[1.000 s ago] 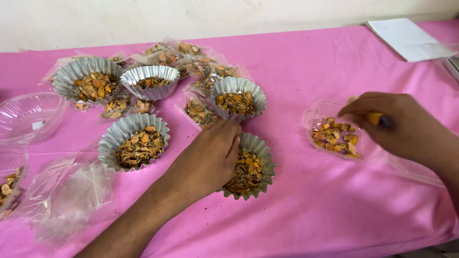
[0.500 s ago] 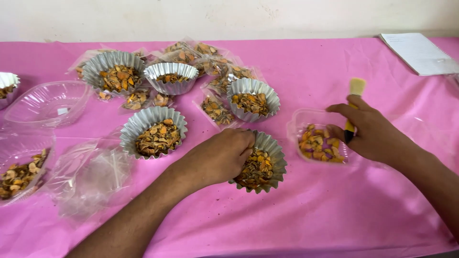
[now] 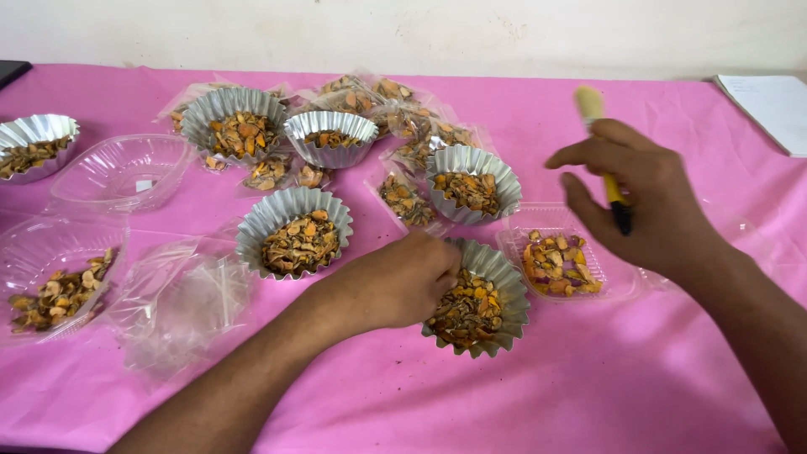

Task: Brushing and sorting dried plant pieces in metal cupcake liners using a paintbrush.

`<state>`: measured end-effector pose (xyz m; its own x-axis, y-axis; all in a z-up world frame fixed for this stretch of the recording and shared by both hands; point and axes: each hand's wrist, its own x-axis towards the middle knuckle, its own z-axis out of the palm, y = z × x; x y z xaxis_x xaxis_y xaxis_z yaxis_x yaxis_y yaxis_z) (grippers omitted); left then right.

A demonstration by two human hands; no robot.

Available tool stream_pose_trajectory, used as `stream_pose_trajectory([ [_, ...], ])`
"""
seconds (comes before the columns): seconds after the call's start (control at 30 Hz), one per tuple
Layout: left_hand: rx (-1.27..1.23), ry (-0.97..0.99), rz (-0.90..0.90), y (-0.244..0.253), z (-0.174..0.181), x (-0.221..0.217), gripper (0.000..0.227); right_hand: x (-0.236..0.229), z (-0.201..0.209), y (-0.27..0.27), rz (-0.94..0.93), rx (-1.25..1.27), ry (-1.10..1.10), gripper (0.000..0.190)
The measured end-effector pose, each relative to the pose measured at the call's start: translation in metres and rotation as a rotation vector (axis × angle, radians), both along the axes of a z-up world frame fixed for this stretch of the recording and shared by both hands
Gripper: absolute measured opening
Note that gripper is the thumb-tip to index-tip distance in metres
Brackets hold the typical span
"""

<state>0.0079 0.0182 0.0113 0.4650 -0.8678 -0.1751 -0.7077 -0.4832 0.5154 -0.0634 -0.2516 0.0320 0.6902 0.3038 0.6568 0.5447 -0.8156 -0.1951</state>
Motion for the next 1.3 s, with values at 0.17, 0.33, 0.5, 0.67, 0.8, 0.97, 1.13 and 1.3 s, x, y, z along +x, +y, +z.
stream_pose_trajectory([
  [0.17,0.25,-0.048,-0.023,-0.005,0.02,-0.01,0.017,0.004,0.005,0.033,0.107,0.001,0.055,0.014],
  [0.33,0.336,-0.19,-0.071,-0.01,0.025,-0.012,0.014,-0.003,-0.005,0.035,0.112,0.033,0.108,0.019],
  [0.5,-0.158,0.134,-0.09,-0.013,0.013,-0.002,0.028,-0.021,-0.007,0.026,0.15,0.065,0.049,0.019],
  [0.67,-0.243,0.438,0.107,-0.018,0.019,0.001,0.016,-0.031,-0.002,0.037,0.221,0.147,0.112,0.013],
  [0.8,-0.57,0.98,0.1,-0.022,0.007,0.004,0.015,-0.035,0.001,0.049,0.264,0.265,0.158,0.013],
  [0.97,-0.695,1.228,0.143,-0.023,-0.007,0.004,0.004,-0.037,-0.006,0.052,0.164,0.418,0.208,0.011],
  [1.13,-0.779,1.385,0.11,-0.017,-0.016,0.0,0.01,-0.039,-0.008,0.054,0.142,0.391,0.183,0.007],
  [1.3,-0.771,0.858,0.258,-0.011,-0.009,0.003,0.023,-0.045,-0.005,0.049,0.055,0.249,0.139,0.007],
])
